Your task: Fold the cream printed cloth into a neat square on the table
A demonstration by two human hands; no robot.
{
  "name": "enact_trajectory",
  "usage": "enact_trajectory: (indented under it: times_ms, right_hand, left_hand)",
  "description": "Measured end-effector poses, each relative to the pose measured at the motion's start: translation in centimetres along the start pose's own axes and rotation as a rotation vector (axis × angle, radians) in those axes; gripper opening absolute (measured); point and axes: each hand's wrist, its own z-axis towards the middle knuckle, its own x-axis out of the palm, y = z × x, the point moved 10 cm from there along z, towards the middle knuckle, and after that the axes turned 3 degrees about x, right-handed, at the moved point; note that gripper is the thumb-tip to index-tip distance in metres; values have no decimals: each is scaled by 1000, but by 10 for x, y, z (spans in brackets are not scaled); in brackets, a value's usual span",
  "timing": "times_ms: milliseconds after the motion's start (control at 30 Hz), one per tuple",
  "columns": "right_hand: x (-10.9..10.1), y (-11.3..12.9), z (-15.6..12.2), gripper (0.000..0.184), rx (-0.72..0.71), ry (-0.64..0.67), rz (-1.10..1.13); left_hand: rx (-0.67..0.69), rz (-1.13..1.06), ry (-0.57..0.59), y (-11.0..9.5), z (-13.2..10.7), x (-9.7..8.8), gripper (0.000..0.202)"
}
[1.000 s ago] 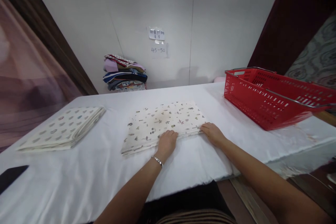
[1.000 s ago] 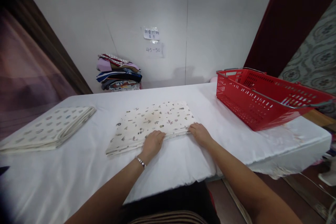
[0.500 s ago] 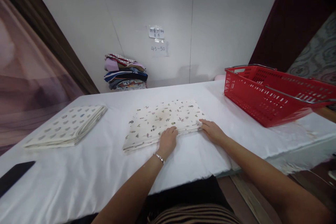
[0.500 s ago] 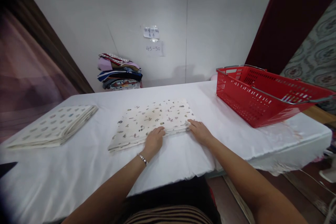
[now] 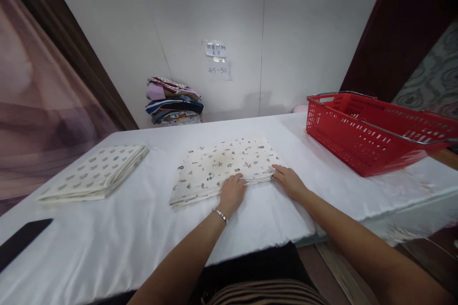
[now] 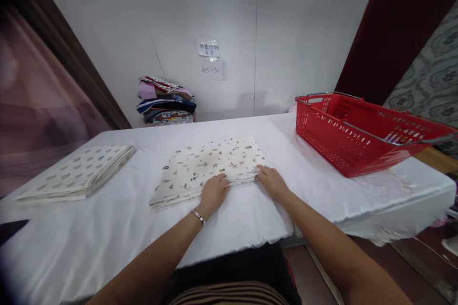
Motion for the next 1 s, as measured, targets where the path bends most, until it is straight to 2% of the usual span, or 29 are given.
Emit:
enact_trajectory:
  times_ms: [300,700,867,1000]
  right_hand:
    - [13,-11,-1,24,9,-30,29]
    - [14,-9,2,24,30,25,46]
    - [10,-5,1,23,34,48,71]
    - [7,-5,-1,31,16,49,76]
  left_hand:
    - [1,-48,-55,-4,1,0,12]
    - [-17,-117,-116,-8,5,-3,12]
    - [88,-60,-49,-20,8,1,23]
    - [122,26,21,-20,13,10,19]
